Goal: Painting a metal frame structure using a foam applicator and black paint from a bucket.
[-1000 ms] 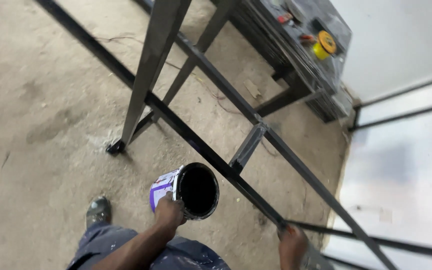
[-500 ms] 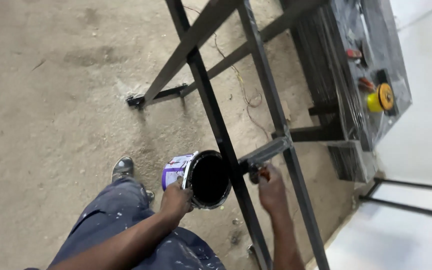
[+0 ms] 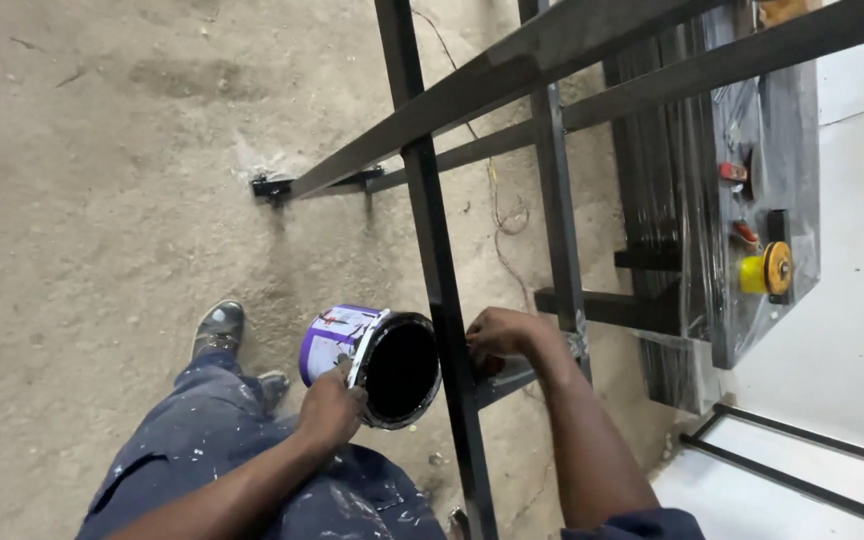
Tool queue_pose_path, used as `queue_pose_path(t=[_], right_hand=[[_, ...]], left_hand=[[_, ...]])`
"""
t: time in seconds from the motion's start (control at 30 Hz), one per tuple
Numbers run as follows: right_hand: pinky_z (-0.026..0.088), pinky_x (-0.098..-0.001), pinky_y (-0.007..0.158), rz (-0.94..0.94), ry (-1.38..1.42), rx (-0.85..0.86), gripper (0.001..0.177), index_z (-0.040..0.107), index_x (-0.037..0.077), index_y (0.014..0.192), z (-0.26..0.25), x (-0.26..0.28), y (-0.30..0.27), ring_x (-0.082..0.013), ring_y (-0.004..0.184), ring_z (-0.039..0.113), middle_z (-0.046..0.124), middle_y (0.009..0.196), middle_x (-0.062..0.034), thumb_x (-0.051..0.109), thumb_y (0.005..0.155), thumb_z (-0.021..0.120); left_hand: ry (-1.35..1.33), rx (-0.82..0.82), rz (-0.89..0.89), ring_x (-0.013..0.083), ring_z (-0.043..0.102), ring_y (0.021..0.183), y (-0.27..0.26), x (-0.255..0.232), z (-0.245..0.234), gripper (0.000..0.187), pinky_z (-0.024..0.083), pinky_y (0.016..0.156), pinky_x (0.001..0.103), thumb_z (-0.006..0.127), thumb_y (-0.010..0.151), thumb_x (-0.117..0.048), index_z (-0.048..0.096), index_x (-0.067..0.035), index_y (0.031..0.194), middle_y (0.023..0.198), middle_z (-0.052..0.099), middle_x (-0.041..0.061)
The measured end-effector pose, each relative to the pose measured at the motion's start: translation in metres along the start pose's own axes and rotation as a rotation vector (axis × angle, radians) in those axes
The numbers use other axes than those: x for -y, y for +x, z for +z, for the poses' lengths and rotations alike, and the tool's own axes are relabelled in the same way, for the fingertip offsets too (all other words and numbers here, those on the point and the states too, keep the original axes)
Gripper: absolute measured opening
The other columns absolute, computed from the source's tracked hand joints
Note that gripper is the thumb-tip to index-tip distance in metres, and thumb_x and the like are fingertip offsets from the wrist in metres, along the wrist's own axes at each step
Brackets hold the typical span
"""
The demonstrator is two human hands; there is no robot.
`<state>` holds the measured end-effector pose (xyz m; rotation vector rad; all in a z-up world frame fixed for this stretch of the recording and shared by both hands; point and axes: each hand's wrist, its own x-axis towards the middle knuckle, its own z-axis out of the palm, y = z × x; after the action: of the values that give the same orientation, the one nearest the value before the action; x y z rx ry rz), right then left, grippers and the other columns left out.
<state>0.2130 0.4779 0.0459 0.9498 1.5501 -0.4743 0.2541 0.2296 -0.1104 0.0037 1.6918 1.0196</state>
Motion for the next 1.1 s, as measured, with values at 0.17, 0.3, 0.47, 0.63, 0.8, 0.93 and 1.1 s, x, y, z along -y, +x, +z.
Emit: queue_pose_path(t=[0.17,0.3,0.47,0.63,0.8,0.93,1.1], right_hand=[[0.059,-0.0400,0.079,-0.113,-0.094,-0.045,0.019,0.078,0.011,0.101,-0.008,-0.041,0.043,-0.0304,0.090,0.073,0.076,0.096,-0.0160,0.010,0.084,0.070],[0.055,-0.0410,0.087,-0.166,-0.268,-0.102,0.042,0.081,0.018,0.118,-0.003,-0.046,-0.001,-0.0361,0.106,0.073,0.077,0.109,-0.0191,0.024,0.077,0.076],[0.055,-0.0464,0.093,-0.187,-0.430,-0.369,0.040,0.080,0.027,0.113,0.018,-0.071,0.033,-0.0373,0.109,0.072,0.078,0.108,-0.0118,0.026,0.078,0.062],[0.054,-0.0525,0.091,-0.428,-0.181,-0.706,0.044,0.070,0.025,0.125,0.083,-0.115,0.035,-0.0401,0.105,0.069,0.071,0.106,-0.0130,0.026,0.081,0.071],[0.052,-0.0541,0.097,-0.363,0.047,-1.330,0.039,0.072,0.002,0.114,0.065,-0.216,0.085,-0.0461,0.106,0.064,0.067,0.106,-0.0246,0.000,0.077,0.062],[0.056,-0.0483,0.094,-0.252,0.357,-1.333,0.031,0.073,0.010,0.109,0.083,-0.189,0.067,-0.0343,0.100,0.070,0.067,0.102,-0.0129,0.007,0.079,0.071],[0.055,-0.0474,0.094,-0.944,0.014,-1.451,0.045,0.079,0.014,0.108,0.150,-0.150,0.059,-0.0392,0.095,0.069,0.072,0.091,-0.0152,-0.004,0.070,0.063]], left_hand=[[0.001,0.024,-0.017,0.0407,0.066,0.115,-0.002,-0.022,0.002,0.043,0.052,0.092,0.049,0.060,0.089,-0.014,0.064,-0.016,0.132,0.117,0.074,0.019],[-0.072,0.023,-0.098,0.0447,0.063,0.124,-0.009,-0.025,0.023,0.059,0.056,0.091,0.049,0.056,0.094,-0.019,0.050,-0.013,0.153,0.125,0.070,0.029],[-0.031,0.029,-0.015,0.0491,0.063,0.121,-0.010,-0.026,0.042,0.058,0.057,0.091,0.052,0.064,0.091,-0.016,0.053,-0.008,0.148,0.125,0.069,0.032],[-0.188,0.013,-0.088,0.0437,0.070,0.113,0.007,-0.004,0.066,0.054,0.063,0.082,0.045,0.060,0.094,-0.020,0.056,-0.013,0.148,0.119,0.073,0.027],[-0.222,0.026,-0.033,0.0492,0.062,0.123,-0.012,-0.023,0.069,0.057,0.060,0.086,0.052,0.060,0.089,-0.009,0.061,-0.012,0.146,0.146,0.059,0.022],[-0.352,0.044,-0.008,0.0553,0.061,0.118,0.011,0.007,0.094,0.065,0.064,0.076,0.053,0.060,0.087,0.001,0.051,-0.007,0.151,0.147,0.054,0.028],[-0.456,0.098,-0.127,0.0513,0.073,0.089,0.019,0.000,0.092,0.040,0.064,0.058,0.055,0.076,0.083,-0.002,0.070,0.008,0.121,0.106,0.070,0.039]])
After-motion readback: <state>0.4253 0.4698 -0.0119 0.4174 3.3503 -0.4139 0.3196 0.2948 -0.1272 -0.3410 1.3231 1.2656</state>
